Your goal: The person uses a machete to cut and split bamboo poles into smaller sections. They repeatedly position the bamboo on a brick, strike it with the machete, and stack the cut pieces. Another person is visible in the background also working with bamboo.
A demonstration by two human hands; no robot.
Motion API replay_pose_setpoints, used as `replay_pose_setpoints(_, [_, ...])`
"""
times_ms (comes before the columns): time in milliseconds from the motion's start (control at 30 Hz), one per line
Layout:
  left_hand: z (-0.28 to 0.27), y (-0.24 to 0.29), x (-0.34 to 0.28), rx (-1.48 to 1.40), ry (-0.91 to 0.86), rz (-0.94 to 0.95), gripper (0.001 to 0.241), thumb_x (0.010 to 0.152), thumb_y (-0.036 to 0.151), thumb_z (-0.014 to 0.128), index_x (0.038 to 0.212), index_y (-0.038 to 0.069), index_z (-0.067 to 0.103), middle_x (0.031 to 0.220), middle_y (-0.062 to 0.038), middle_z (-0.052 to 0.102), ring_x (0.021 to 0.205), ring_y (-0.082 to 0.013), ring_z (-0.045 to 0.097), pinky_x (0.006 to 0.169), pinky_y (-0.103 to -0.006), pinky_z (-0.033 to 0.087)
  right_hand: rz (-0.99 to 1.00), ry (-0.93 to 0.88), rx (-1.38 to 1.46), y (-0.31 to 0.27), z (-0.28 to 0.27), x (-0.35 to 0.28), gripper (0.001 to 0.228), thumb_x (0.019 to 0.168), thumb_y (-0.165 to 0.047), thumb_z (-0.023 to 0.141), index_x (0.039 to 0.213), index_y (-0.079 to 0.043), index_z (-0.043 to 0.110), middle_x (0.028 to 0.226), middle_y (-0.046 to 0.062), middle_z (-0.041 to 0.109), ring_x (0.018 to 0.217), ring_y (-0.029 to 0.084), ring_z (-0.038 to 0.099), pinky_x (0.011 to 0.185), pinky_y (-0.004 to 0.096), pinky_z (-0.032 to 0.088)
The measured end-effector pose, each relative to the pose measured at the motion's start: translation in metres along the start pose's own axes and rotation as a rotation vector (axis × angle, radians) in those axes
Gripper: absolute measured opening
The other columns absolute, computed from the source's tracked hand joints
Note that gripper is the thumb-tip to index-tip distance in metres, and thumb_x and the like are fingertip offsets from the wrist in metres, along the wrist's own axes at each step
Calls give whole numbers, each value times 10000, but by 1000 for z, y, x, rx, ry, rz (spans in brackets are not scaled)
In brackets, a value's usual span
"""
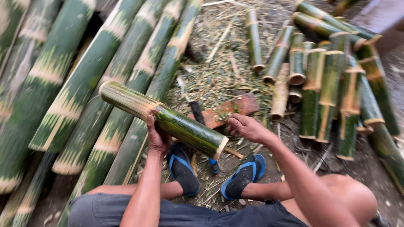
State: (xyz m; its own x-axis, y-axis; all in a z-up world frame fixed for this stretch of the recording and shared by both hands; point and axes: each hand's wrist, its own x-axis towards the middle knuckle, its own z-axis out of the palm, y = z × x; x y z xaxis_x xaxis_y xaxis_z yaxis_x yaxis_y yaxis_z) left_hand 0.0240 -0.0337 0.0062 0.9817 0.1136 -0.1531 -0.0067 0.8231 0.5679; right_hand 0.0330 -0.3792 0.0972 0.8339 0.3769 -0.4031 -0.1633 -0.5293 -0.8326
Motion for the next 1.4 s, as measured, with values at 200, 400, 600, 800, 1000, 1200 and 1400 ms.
replay_pose_setpoints(200, [117,-68,22,-87,-229,-246,899,768,749,710,1439,180,523,1335,-45,617,1230,-251,579,1031,-486,511,190,-28,-682,-131,-73,-123,680,951,-593,529,1442,-129,451,1056,218,744,1002,374,719,905,474,538])
replay_pose_setpoints(400, [250,-139,26,213,-164,-249,960,697,663,763,1494,308,364,1481,-24,488,1330,-274,518,987,-588,527,135,290,-511,-86,-145,-198,940,741,-550,784,1475,-104,403,1138,231,708,1042,342,702,931,458,535])
replay_pose_setpoints(600, [314,-236,-3,732,-455,-81,1047,906,446,752,1662,217,65,1611,-130,368,1462,-306,378,1178,-534,267,11,524,295,95,-152,-230,1038,648,-510,823,1475,-26,424,1247,240,633,1044,312,712,891,458,626])
replay_pose_setpoints(800, [315,-337,-26,722,-649,-337,1074,855,275,763,1645,147,46,1635,-191,329,1476,-322,398,1191,-420,372,-7,746,875,231,-67,-230,1160,662,-640,809,1535,-13,373,1308,174,662,1159,259,663,987,392,557])
replay_pose_setpoints(1000, [312,-430,-18,851,-871,-590,1010,859,232,743,1636,139,105,1661,-170,269,1478,-342,367,1138,-442,425,-134,859,1245,303,-80,-204,1014,721,-528,850,1475,-14,407,1280,121,649,1106,229,675,933,405,584])
replay_pose_setpoints(1200, [323,-490,-12,973,-1074,-581,881,873,237,750,1603,101,276,1665,-185,320,1471,-365,417,1125,-448,460,-38,1074,1251,371,-165,-159,896,807,-383,841,1511,-30,414,1281,119,630,1081,217,658,899,399,572])
replay_pose_setpoints(1400, [368,-536,-8,1259,-1193,-510,855,819,288,766,1554,118,363,1659,-131,332,1422,-311,496,1080,-406,484,-28,1292,760,410,-213,-151,858,903,-247,788,1572,-62,284,1483,132,508,1270,193,568,1021,343,499])
